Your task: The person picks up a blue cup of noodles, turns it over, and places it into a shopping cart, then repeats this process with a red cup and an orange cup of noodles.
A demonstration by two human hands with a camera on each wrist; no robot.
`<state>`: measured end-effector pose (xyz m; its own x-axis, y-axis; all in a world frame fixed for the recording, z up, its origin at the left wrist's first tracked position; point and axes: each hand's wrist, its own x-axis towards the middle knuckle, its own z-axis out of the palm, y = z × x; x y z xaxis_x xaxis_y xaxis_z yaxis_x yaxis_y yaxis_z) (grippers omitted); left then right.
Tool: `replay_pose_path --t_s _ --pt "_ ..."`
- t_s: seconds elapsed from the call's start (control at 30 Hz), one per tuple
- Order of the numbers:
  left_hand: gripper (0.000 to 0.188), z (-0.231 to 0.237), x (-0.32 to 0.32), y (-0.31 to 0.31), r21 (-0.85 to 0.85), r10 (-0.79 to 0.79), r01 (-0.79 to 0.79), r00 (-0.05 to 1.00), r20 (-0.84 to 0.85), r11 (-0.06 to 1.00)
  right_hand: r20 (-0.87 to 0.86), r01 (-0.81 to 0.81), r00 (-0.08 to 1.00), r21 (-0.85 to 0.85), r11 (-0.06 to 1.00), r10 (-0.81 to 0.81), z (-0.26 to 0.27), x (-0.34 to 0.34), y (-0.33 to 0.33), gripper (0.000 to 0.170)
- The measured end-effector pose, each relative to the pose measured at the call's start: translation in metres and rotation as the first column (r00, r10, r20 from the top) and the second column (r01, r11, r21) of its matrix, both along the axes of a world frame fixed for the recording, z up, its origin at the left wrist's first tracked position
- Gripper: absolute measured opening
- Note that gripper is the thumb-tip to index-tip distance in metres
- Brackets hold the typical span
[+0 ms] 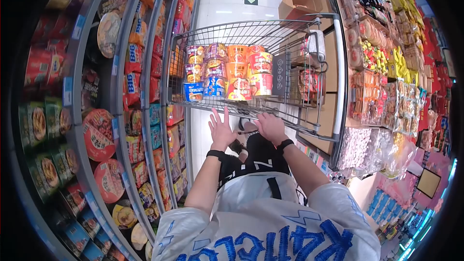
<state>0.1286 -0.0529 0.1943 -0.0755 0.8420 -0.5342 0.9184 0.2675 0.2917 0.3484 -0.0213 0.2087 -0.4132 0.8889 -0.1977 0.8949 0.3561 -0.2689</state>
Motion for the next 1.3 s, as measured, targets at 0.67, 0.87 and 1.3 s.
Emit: replay_pose_path --t_s 0.67,0.87,1.3 --pt "0.115 0.017 -0.034 0.271 -0.294 0.013 0.014 0.996 0.090 0.956 -0.043 0.171 0.984 0.008 0.985 -0.171 0.000 -0.031 0.241 0.044" --pt "0.097 0.010 -0.075 0.298 -0.015 0.071 -0.069 0.948 0.311 0.997 -0.048 0.166 0.985 -0.033 0.986 -0.168 0.002 -0.036 0.293 0.050" --pt "0.070 0.082 -0.165 0.259 -0.202 0.382 -0.326 0.733 0.563 0.924 0.130 0.215 0.972 -0.138 0.967 -0.197 -0.013 -0.042 0.399 0.060"
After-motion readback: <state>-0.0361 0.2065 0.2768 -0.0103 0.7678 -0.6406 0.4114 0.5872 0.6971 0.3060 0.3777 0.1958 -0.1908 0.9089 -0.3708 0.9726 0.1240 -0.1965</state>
